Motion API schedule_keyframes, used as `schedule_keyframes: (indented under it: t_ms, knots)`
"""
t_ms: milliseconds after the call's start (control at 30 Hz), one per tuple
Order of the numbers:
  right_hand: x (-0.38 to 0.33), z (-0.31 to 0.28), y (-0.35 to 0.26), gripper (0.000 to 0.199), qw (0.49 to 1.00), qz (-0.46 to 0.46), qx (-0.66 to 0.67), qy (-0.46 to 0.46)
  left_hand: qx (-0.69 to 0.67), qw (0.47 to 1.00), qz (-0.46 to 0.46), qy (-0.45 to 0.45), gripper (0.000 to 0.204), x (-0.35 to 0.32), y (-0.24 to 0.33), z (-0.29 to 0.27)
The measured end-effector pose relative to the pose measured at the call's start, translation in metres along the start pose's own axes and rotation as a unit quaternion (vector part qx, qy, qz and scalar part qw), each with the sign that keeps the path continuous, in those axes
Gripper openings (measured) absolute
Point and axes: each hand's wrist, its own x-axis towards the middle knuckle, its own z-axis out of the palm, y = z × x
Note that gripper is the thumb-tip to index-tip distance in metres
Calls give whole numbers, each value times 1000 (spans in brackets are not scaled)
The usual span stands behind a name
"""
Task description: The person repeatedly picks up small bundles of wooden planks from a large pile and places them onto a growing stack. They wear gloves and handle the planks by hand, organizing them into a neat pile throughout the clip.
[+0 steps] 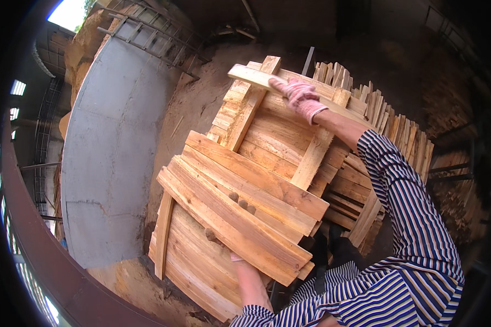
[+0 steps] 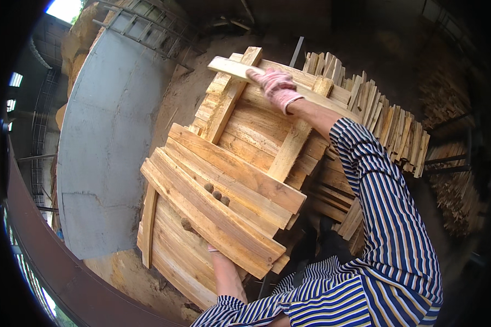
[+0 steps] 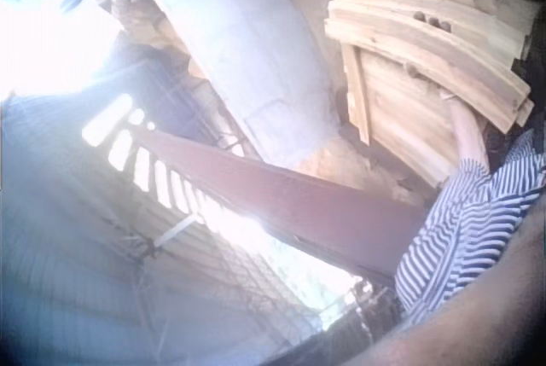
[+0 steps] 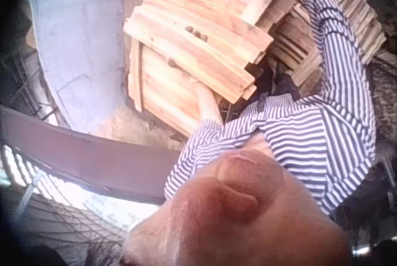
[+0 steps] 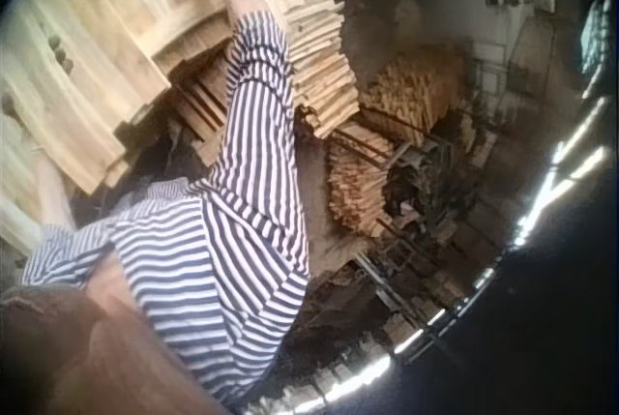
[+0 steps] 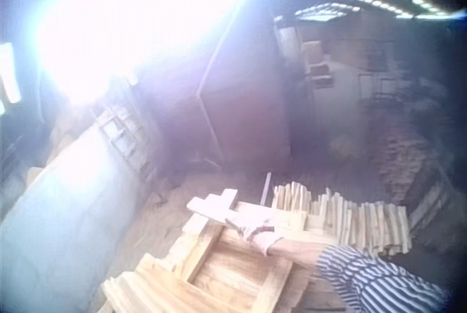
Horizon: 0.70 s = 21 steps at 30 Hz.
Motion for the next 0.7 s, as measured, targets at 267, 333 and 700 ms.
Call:
schedule_keyframes:
  t_ms: [267,333,700]
  knots:
    - [-51,-195,-96,69,753,2,649,-108,-10,998,-1,-65,84,10,12,9]
    - [-56,-217,-81,73,826,-1,560,-55,-16,996,1,-92,83,11,14,9]
    - [-119,-249,-39,84,518,-60,819,-238,-114,993,18,-36,74,12,-5,-25]
